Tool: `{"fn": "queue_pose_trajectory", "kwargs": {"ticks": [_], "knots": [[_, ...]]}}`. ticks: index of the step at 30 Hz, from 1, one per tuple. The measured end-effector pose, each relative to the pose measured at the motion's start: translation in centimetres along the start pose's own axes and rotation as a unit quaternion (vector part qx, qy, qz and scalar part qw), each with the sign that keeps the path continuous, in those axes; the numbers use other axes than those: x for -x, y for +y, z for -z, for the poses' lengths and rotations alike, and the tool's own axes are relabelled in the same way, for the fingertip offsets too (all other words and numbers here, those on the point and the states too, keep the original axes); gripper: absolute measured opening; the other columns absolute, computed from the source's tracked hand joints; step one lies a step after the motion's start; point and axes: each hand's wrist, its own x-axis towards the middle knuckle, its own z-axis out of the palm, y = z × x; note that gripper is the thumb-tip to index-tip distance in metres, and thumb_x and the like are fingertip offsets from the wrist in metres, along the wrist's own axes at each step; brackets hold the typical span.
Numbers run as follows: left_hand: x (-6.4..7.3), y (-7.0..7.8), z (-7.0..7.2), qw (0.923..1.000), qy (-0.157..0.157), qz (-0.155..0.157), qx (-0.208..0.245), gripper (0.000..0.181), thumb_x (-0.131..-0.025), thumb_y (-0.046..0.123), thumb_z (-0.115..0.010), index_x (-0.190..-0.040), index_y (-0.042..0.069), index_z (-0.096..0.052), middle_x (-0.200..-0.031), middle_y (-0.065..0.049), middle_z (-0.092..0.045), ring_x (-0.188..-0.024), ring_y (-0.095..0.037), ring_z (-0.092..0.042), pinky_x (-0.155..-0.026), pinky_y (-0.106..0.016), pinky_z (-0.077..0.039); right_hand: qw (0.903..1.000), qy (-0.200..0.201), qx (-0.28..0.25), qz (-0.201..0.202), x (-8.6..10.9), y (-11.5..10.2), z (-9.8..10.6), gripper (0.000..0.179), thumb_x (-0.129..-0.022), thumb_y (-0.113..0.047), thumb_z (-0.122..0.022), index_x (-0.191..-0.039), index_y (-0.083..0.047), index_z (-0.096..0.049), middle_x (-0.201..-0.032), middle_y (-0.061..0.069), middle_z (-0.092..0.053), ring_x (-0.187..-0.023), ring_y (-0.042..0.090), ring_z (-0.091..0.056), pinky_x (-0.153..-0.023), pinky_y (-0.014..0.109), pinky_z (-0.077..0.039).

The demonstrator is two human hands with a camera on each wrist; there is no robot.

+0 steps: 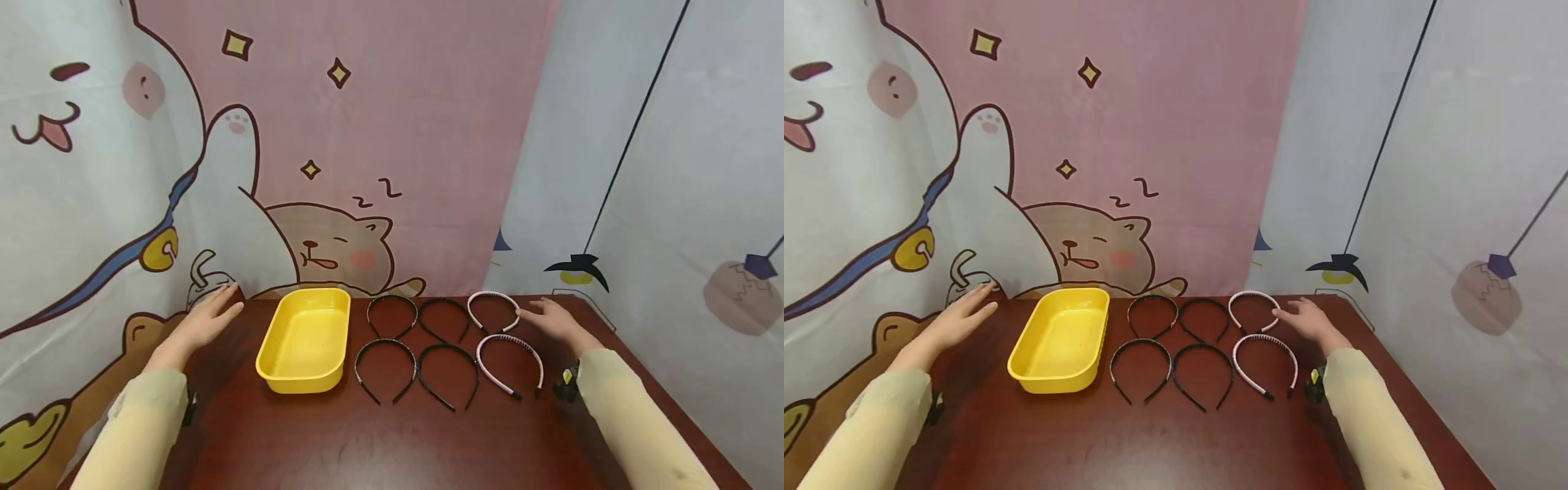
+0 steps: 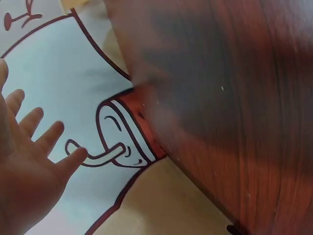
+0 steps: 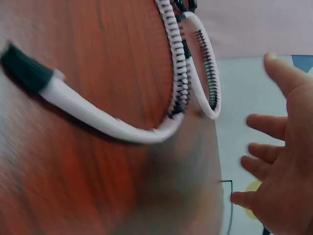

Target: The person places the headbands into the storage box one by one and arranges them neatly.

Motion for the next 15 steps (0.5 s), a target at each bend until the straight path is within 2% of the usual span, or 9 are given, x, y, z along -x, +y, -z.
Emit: {"fn": "queue_pose_trajectory", "kwargs": {"ticks": [5, 8, 13, 15], "knots": [[0.6, 0.9, -0.3, 0.9985, 0.021, -0.011, 0.049, 0.072, -0.101, 0.047, -0.044, -0.154, 0.004, -0.021, -0.155, -0.029, -0.016, -0.14, -0.05, -0.012, -0.105, -0.071, -0.015, 0.9992, 0.0, -0.036, -0.019, 1.2, -0.2, -0.9, 0.066, -0.098, -0.04, -0.053, -0.128, 0.019, -0.049, -0.129, 0.037, -0.049, -0.119, 0.051, -0.045, -0.096, 0.06, -0.041], [1.2, 1.3, -0.9, 0.9963, 0.033, -0.012, 0.079, 0.07, -0.101, 0.044, -0.046, -0.152, 0.002, -0.025, -0.154, -0.029, -0.018, -0.141, -0.048, -0.013, -0.105, -0.07, -0.016, 0.9968, 0.011, -0.064, -0.047, 1.9, 0.0, -1.6, 0.062, -0.097, -0.038, -0.056, -0.123, 0.018, -0.054, -0.114, 0.033, -0.058, -0.103, 0.044, -0.056, -0.085, 0.051, -0.05], [2.2, 1.9, -2.4, 0.9895, 0.035, 0.003, 0.14, 0.067, -0.1, 0.041, -0.05, -0.151, 0.001, -0.03, -0.153, -0.027, -0.024, -0.139, -0.047, -0.019, -0.106, -0.067, -0.022, 0.9866, 0.032, -0.122, -0.103, 3.1, 0.7, -2.5, 0.06, -0.092, -0.037, -0.065, -0.118, 0.016, -0.059, -0.096, 0.022, -0.061, -0.081, 0.025, -0.058, -0.064, 0.034, -0.053], [2.6, 2.1, -3.1, 0.9824, 0.028, 0.014, 0.184, 0.067, -0.1, 0.041, -0.05, -0.151, 0.001, -0.029, -0.153, -0.026, -0.026, -0.137, -0.046, -0.026, -0.105, -0.064, -0.028, 0.9831, 0.044, -0.133, -0.118, 3.5, 1.0, -2.7, 0.059, -0.089, -0.036, -0.068, -0.116, 0.016, -0.061, -0.096, 0.021, -0.063, -0.077, 0.022, -0.059, -0.061, 0.031, -0.053]]}}
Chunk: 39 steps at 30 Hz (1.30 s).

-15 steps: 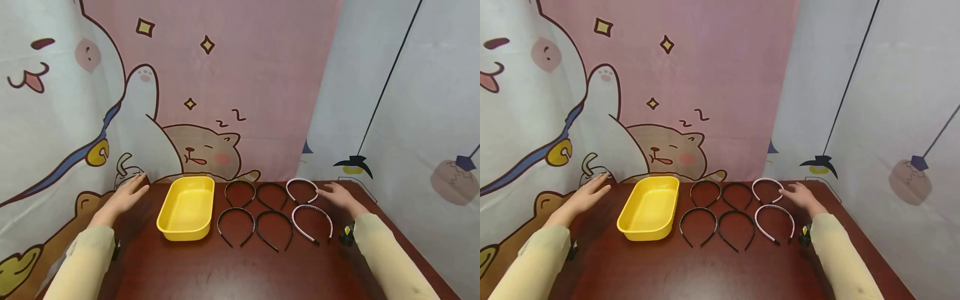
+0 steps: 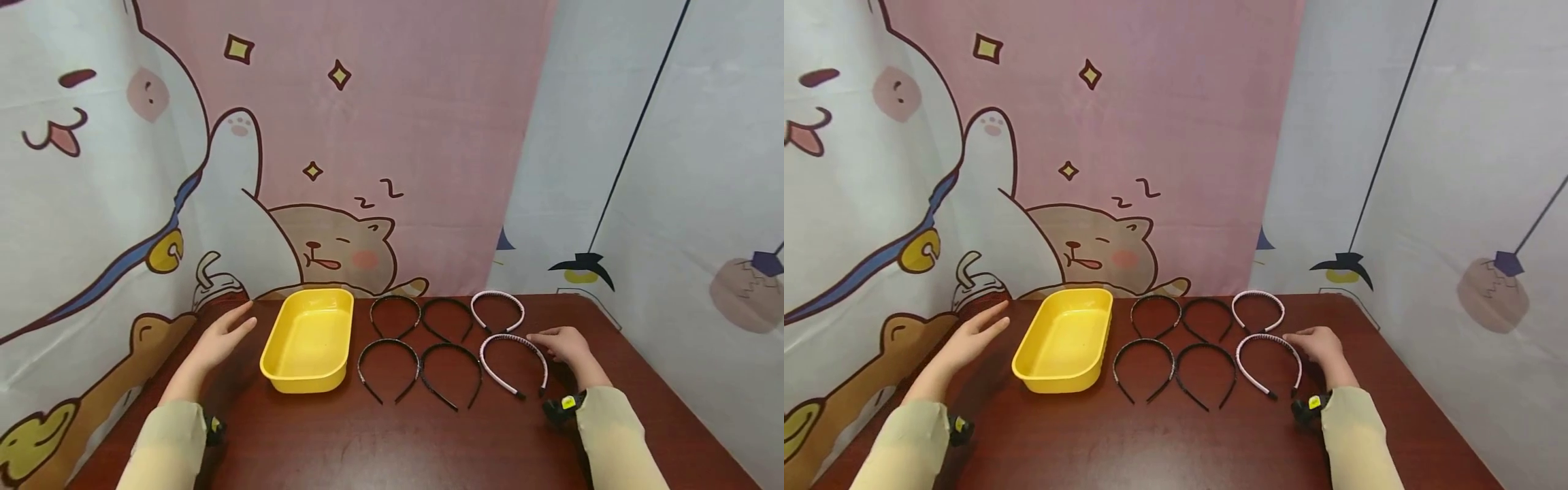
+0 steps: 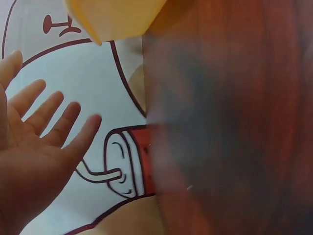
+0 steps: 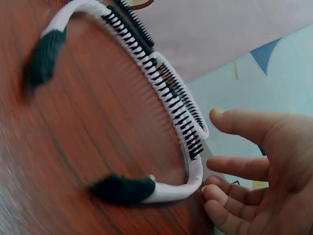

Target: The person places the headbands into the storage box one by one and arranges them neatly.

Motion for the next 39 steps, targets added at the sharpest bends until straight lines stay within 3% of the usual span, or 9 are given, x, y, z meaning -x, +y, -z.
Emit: {"fn": "queue_pose_trajectory", "kwargs": {"ticks": [3, 6, 11, 14, 17, 21, 28, 34, 39], "knots": [[0.5, -0.5, -1.0, 0.9966, -0.011, 0.027, 0.076, 0.069, -0.1, 0.043, -0.05, -0.152, 0.004, -0.027, -0.153, -0.025, -0.027, -0.134, -0.044, -0.033, -0.1, -0.057, -0.039, 0.9998, 0.014, -0.004, -0.012, 0.4, 0.2, -0.1, 0.058, -0.087, -0.036, -0.071, -0.114, 0.014, -0.063, -0.092, 0.018, -0.064, -0.072, 0.019, -0.057, -0.06, 0.029, -0.051], [1.0, -1.1, -2.0, 0.9883, -0.02, 0.054, 0.141, 0.069, -0.099, 0.044, -0.05, -0.153, 0.006, -0.028, -0.153, -0.024, -0.028, -0.13, -0.042, -0.04, -0.095, -0.05, -0.047, 0.9998, 0.017, 0.007, -0.008, 0.7, 0.2, -0.3, 0.055, -0.087, -0.036, -0.07, -0.113, 0.013, -0.065, -0.09, 0.016, -0.064, -0.073, 0.021, -0.057, -0.06, 0.029, -0.049], [1.5, -1.7, -3.1, 0.9745, -0.022, 0.083, 0.207, 0.065, -0.1, 0.041, -0.051, -0.151, 0.006, -0.031, -0.149, -0.026, -0.033, -0.112, -0.027, -0.056, -0.085, -0.038, -0.054, 0.9993, 0.021, 0.031, 0.005, 1.0, 0.1, -0.7, 0.053, -0.089, -0.037, -0.067, -0.112, 0.011, -0.067, -0.106, 0.027, -0.064, -0.092, 0.035, -0.06, -0.075, 0.042, -0.051], [1.8, -1.8, -3.5, 0.966, -0.024, 0.085, 0.243, 0.064, -0.101, 0.038, -0.05, -0.152, 0.005, -0.03, -0.148, -0.028, -0.033, -0.101, -0.017, -0.06, -0.08, -0.03, -0.055, 0.9987, 0.025, 0.043, 0.009, 1.0, 0.0, -0.8, 0.053, -0.09, -0.038, -0.065, -0.112, 0.01, -0.067, -0.116, 0.031, -0.06, -0.103, 0.042, -0.056, -0.085, 0.051, -0.048], [2.1, -1.7, -3.7, 0.9586, -0.025, 0.087, 0.27, 0.063, -0.102, 0.037, -0.049, -0.152, 0.005, -0.028, -0.148, -0.028, -0.033, -0.097, -0.016, -0.06, -0.077, -0.027, -0.055, 0.9985, 0.029, 0.047, 0.007, 1.0, 0.0, -0.9, 0.052, -0.09, -0.038, -0.065, -0.112, 0.009, -0.068, -0.119, 0.032, -0.058, -0.107, 0.045, -0.053, -0.09, 0.055, -0.045], [2.4, -1.5, -3.8, 0.955, -0.031, 0.092, 0.28, 0.061, -0.102, 0.031, -0.05, -0.151, 0.002, -0.029, -0.146, -0.028, -0.036, -0.094, -0.017, -0.06, -0.074, -0.027, -0.055, 0.998, 0.031, 0.055, 0.012, 0.9, 0.1, -1.2, 0.049, -0.09, -0.037, -0.065, -0.111, 0.008, -0.069, -0.119, 0.032, -0.059, -0.108, 0.046, -0.052, -0.091, 0.056, -0.043], [2.6, -1.3, -3.6, 0.9569, -0.062, 0.096, 0.267, 0.062, -0.101, 0.026, -0.054, -0.15, -0.002, -0.03, -0.137, -0.027, -0.045, -0.092, -0.019, -0.061, -0.074, -0.027, -0.054, 0.9967, 0.043, 0.067, 0.019, 0.7, 0.4, -1.4, 0.049, -0.089, -0.036, -0.067, -0.109, 0.008, -0.069, -0.116, 0.03, -0.061, -0.108, 0.047, -0.053, -0.089, 0.055, -0.044], [2.7, -1.1, -3.3, 0.9551, -0.078, 0.08, 0.274, 0.062, -0.098, 0.014, -0.057, -0.15, -0.003, -0.027, -0.144, -0.031, -0.037, -0.093, -0.02, -0.061, -0.075, -0.027, -0.054, 0.9965, 0.051, 0.063, 0.022, 0.7, 0.3, -1.5, 0.049, -0.089, -0.036, -0.067, -0.108, 0.009, -0.069, -0.115, 0.03, -0.062, -0.107, 0.047, -0.053, -0.088, 0.055, -0.044], [2.9, -1.2, -3.4, 0.9542, -0.08, 0.087, 0.275, 0.062, -0.096, 0.007, -0.058, -0.15, -0.003, -0.029, -0.144, -0.031, -0.036, -0.093, -0.018, -0.062, -0.077, -0.028, -0.055, 0.9962, 0.053, 0.063, 0.027, 0.8, 0.5, -1.7, 0.046, -0.088, -0.034, -0.067, -0.106, 0.008, -0.07, -0.113, 0.029, -0.063, -0.106, 0.047, -0.054, -0.088, 0.055, -0.045]]}}
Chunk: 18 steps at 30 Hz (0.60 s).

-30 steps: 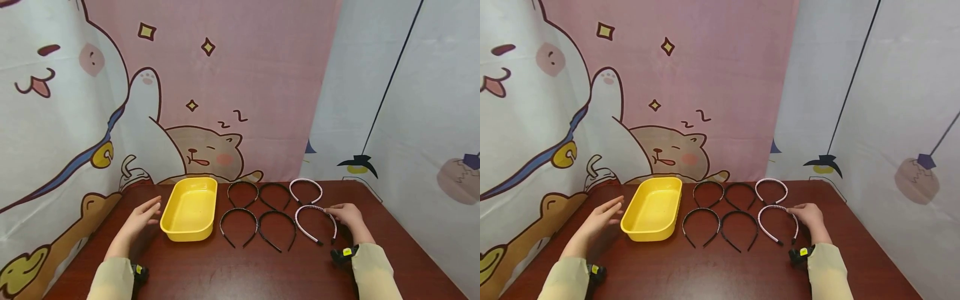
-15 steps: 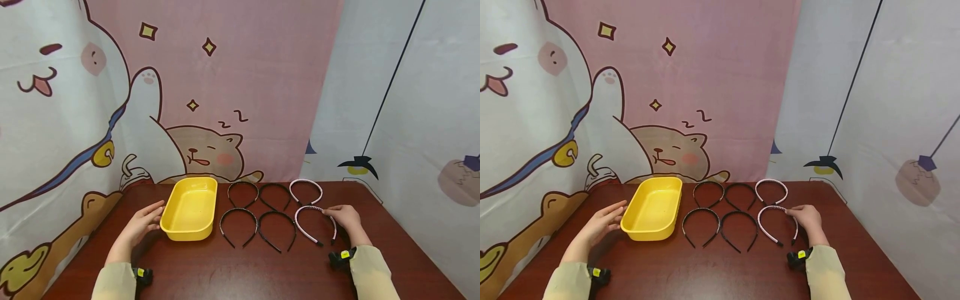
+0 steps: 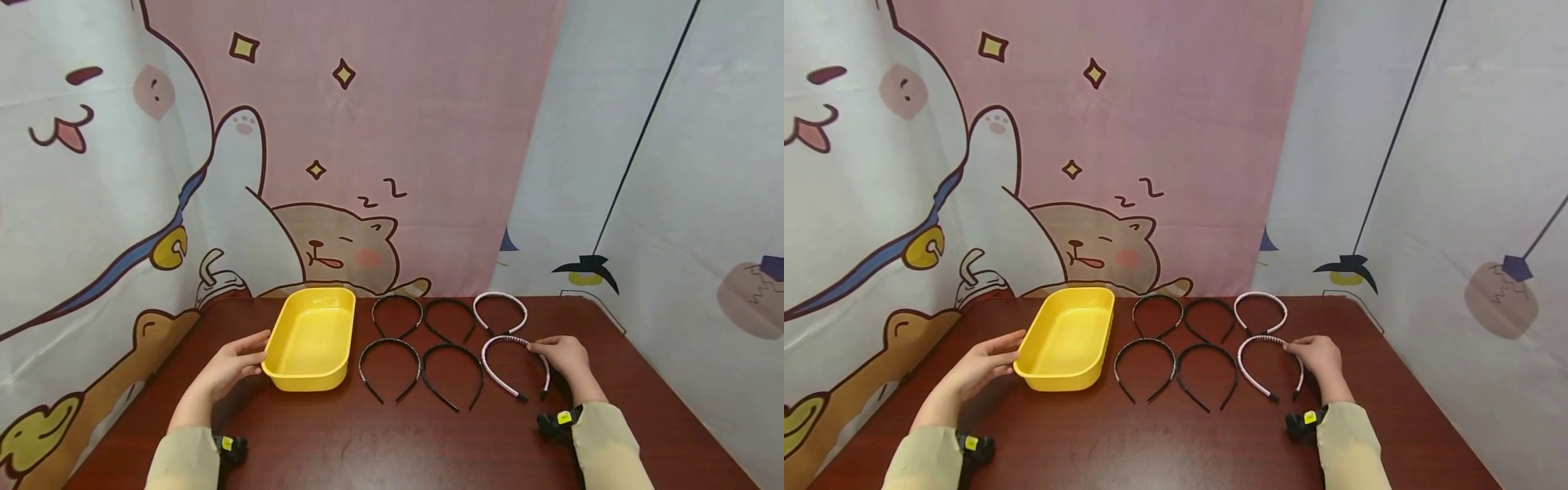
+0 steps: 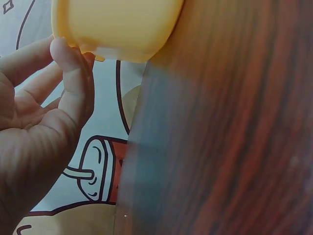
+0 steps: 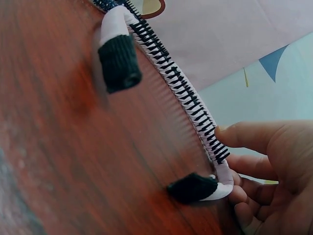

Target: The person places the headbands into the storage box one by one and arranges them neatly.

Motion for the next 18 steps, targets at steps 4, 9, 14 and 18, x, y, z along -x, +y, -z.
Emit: {"fn": "queue_pose_trajectory", "kwargs": {"ticks": [4, 9, 14, 18], "knots": [[-0.09, -0.18, -0.03, 1.0, 0.003, -0.001, 0.002, 0.06, -0.096, 0.008, -0.059, -0.148, -0.005, -0.031, -0.143, -0.031, -0.038, -0.091, -0.017, -0.063, -0.08, -0.03, -0.055, 1.0, 0.003, 0.001, 0.006, 0.17, 0.15, -0.12, 0.041, -0.088, -0.031, -0.066, -0.102, 0.007, -0.072, -0.109, 0.028, -0.065, -0.103, 0.046, -0.055, -0.086, 0.055, -0.045], [-0.42, -0.28, -0.12, 1.0, 0.002, -0.009, 0.0, 0.059, -0.096, 0.007, -0.059, -0.147, -0.006, -0.033, -0.143, -0.032, -0.038, -0.097, -0.021, -0.063, -0.082, -0.029, -0.054, 0.9999, 0.006, 0.004, 0.007, 0.28, 0.19, 0.1, 0.039, -0.088, -0.03, -0.066, -0.1, 0.007, -0.073, -0.106, 0.028, -0.065, -0.101, 0.045, -0.056, -0.085, 0.054, -0.046], [-0.4, -0.3, -0.07, 0.9999, 0.004, -0.011, -0.005, 0.059, -0.096, 0.008, -0.059, -0.147, -0.007, -0.033, -0.144, -0.031, -0.037, -0.107, -0.022, -0.061, -0.086, -0.028, -0.053, 0.9999, 0.005, 0.009, 0.008, 0.21, 0.03, 0.13, 0.039, -0.088, -0.03, -0.066, -0.099, 0.007, -0.073, -0.107, 0.028, -0.065, -0.101, 0.046, -0.056, -0.085, 0.054, -0.046], [-0.29, -0.24, -0.04, 0.9999, 0.007, -0.007, -0.004, 0.059, -0.096, 0.008, -0.059, -0.147, -0.006, -0.033, -0.145, -0.031, -0.036, -0.108, -0.022, -0.061, -0.087, -0.028, -0.053, 1.0, -0.004, 0.007, 0.006, 0.17, -0.04, 0.07, 0.039, -0.088, -0.029, -0.066, -0.099, 0.007, -0.073, -0.107, 0.028, -0.065, -0.101, 0.046, -0.056, -0.085, 0.055, -0.046]]}}
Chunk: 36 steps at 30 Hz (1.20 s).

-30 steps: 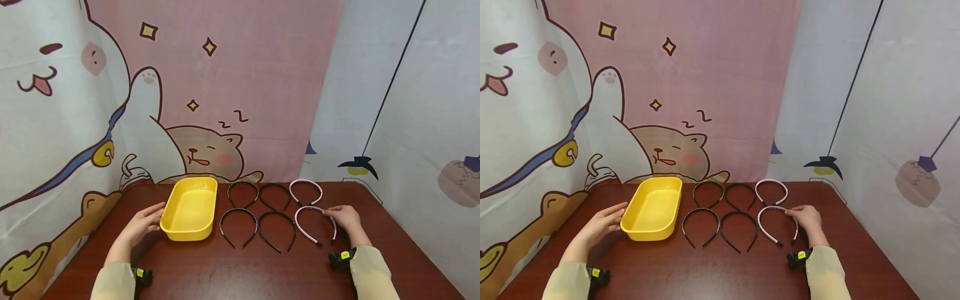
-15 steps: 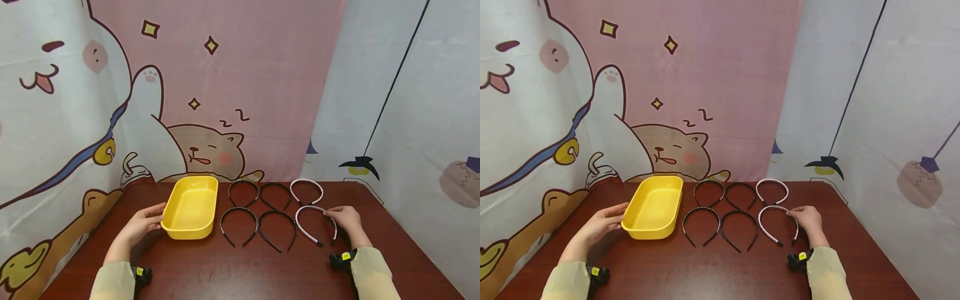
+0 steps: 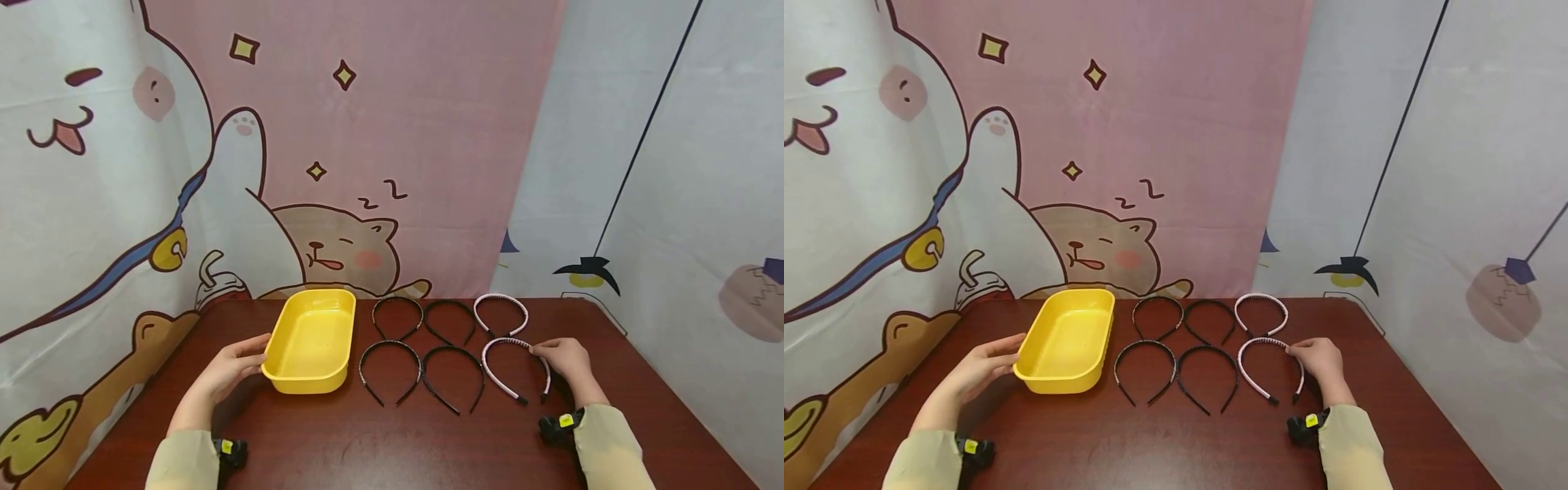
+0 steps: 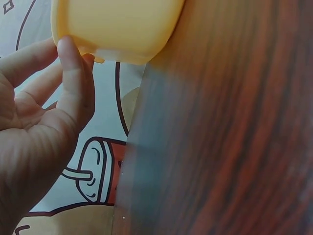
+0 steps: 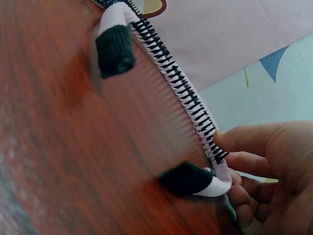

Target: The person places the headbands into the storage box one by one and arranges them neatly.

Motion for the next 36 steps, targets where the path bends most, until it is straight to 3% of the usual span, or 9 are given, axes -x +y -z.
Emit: {"fn": "queue_pose_trajectory", "kwargs": {"ticks": [14, 19, 26, 36], "knots": [[0.47, -0.13, 0.35, 1.0, 0.003, 0.007, -0.004, 0.058, -0.097, 0.007, -0.057, -0.148, -0.005, -0.032, -0.145, -0.03, -0.037, -0.117, -0.032, -0.057, -0.09, -0.031, -0.052, 0.9999, 0.001, -0.003, 0.01, 0.14, -0.66, 0.1, 0.034, -0.087, -0.028, -0.068, -0.091, 0.005, -0.075, -0.093, 0.02, -0.069, -0.089, 0.037, -0.06, -0.073, 0.044, -0.049], [0.63, -0.29, 0.3, 1.0, 0.002, 0.007, -0.006, 0.061, -0.095, 0.012, -0.061, -0.147, -0.004, -0.034, -0.145, -0.029, -0.039, -0.112, -0.023, -0.06, -0.091, -0.032, -0.051, 1.0, -0.002, -0.008, 0.005, 0.13, -0.62, 0.23, 0.035, -0.088, -0.028, -0.068, -0.092, 0.006, -0.075, -0.09, 0.018, -0.069, -0.085, 0.033, -0.06, -0.069, 0.039, -0.049], [0.48, -0.35, 0.22, 1.0, -0.001, 0.003, 0.0, 0.062, -0.095, 0.013, -0.062, -0.147, -0.004, -0.033, -0.145, -0.029, -0.038, -0.11, -0.018, -0.061, -0.09, -0.031, -0.051, 0.9983, -0.01, -0.055, -0.019, 0.03, -0.27, 0.04, 0.036, -0.088, -0.026, -0.068, -0.097, 0.009, -0.072, -0.077, 0.007, -0.064, -0.067, 0.018, -0.057, -0.056, 0.029, -0.052], [0.09, -0.26, 0.03, 1.0, 0.002, 0.008, -0.005, 0.061, -0.096, 0.012, -0.061, -0.148, -0.004, -0.034, -0.145, -0.029, -0.038, -0.112, -0.023, -0.06, -0.091, -0.032, -0.051, 0.9908, -0.02, -0.127, -0.04, 0.0, 0.02, 0.34, 0.042, -0.088, -0.024, -0.069, -0.104, 0.014, -0.067, -0.084, 0.012, -0.065, -0.071, 0.017, -0.058, -0.058, 0.029, -0.056]]}}
